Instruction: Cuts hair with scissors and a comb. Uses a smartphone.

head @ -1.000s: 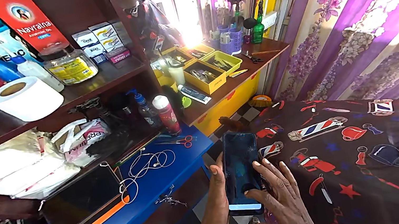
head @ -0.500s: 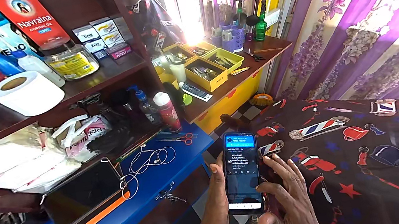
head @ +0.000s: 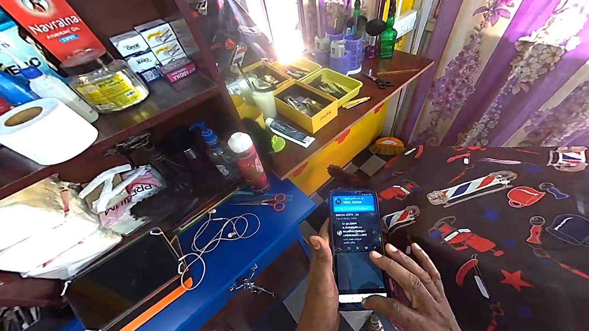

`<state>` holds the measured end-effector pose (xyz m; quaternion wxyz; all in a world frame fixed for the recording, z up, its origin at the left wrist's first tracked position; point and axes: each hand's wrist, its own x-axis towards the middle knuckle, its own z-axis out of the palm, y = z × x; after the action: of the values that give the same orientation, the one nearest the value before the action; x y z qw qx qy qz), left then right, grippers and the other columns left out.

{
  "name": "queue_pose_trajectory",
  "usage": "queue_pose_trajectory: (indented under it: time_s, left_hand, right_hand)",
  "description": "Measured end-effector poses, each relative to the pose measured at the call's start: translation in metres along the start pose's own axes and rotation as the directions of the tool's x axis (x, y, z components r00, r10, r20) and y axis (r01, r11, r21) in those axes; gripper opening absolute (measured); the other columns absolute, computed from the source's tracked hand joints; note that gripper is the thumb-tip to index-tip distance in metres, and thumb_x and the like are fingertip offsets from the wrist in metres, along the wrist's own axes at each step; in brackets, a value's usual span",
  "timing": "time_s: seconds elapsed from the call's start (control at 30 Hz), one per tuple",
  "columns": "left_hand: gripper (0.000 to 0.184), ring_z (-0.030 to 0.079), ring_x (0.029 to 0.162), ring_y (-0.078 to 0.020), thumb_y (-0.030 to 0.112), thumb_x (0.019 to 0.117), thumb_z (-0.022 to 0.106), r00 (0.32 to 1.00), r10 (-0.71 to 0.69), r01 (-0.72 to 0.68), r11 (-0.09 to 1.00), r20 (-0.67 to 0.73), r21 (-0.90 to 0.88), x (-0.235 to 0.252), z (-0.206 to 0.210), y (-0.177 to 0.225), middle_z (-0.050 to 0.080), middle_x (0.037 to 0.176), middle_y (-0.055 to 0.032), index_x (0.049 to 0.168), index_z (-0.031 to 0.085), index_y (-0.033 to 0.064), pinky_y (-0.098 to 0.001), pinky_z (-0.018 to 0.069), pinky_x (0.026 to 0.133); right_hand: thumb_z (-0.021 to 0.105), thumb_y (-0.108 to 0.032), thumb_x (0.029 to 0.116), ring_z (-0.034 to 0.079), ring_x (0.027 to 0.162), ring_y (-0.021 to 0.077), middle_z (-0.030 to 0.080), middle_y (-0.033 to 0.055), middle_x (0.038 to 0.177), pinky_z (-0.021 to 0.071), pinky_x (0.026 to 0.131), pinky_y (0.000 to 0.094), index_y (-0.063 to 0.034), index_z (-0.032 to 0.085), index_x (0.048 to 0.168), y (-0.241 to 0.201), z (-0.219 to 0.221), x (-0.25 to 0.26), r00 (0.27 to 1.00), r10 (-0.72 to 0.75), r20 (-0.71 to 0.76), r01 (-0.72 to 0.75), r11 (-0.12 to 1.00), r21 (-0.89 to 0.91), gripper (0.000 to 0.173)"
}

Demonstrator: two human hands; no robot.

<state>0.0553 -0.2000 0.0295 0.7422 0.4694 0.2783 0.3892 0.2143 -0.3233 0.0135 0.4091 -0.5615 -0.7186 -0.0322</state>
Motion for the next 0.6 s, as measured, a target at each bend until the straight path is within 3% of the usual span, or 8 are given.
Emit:
queue_pose_trajectory:
  time_s: [0.17, 0.6]
  left_hand:
    - [0.094, 0.049, 0.139, -0.0291, 0.079, 0.0938, 0.032, 1.0, 0.0, 0.001, 1.0, 0.013, -0.024, -0.0019, 0.0008, 0.0009, 0.047, 0.153, -0.0149, 0.161, 0.027, 0.013, -0.0498, 0.0433, 0.113]
    - [0.098, 0.048, 0.139, -0.029, 0.079, 0.0936, 0.031, 1.0, 0.021, -0.021, 0.999, 0.022, -0.038, -0.0036, 0.0014, 0.0026, 0.046, 0.154, -0.0161, 0.161, 0.025, 0.0082, -0.0498, 0.0431, 0.114]
  right_hand:
    - [0.044, -0.086, 0.0843, 0.031, 0.152, 0.0365, 0.04, 0.0046, 0.163, 0.0156, 0.121, 0.0734, -0.0432, 0.065, 0.133, -0.0058, 0.002, 0.002, 0.995, -0.012, 0.097, 0.018, 0.998, -0.054, 0.068]
    - [0.048, -0.083, 0.0855, 0.028, 0.153, 0.0368, 0.04, 0.0034, 0.163, 0.0149, 0.12, 0.0738, -0.0446, 0.064, 0.133, -0.0067, 0.0028, -0.0011, 0.991, -0.033, 0.127, 0.045, 0.995, -0.09, 0.063]
